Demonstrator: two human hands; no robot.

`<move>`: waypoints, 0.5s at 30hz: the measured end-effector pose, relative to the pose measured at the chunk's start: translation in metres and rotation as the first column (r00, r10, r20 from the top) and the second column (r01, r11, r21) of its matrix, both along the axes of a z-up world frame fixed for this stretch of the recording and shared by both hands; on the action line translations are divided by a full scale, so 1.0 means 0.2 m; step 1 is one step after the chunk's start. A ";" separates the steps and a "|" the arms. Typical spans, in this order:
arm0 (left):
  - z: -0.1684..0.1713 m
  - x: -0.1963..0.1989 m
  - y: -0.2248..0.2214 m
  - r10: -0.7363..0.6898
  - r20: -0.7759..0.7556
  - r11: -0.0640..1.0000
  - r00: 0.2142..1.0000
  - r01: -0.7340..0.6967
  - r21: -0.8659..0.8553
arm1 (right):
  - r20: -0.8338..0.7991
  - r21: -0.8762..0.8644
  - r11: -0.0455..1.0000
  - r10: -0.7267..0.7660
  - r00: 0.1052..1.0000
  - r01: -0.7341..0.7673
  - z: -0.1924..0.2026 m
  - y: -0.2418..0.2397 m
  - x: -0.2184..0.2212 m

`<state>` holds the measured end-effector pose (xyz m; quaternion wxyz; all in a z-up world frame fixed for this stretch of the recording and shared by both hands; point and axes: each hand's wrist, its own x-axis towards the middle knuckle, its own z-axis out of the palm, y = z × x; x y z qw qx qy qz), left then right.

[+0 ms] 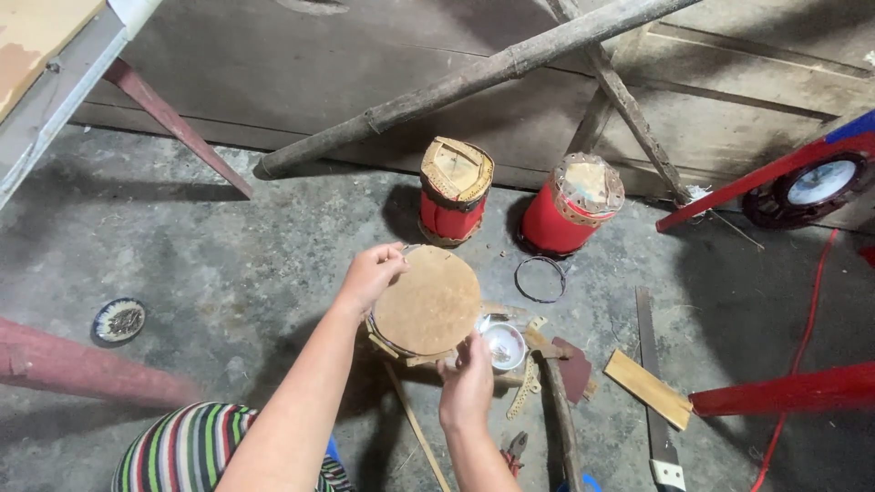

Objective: Securing a drum head to a small drum body using a hammer and fasteners.

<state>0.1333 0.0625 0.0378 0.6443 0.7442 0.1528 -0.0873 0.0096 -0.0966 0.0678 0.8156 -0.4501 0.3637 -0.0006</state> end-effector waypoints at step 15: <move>-0.05 -0.06 0.06 0.147 0.047 0.986 0.988 -0.143 -0.082 | -0.067 -0.665 0.672 0.381 0.922 -0.326 -0.16 -0.10 0.00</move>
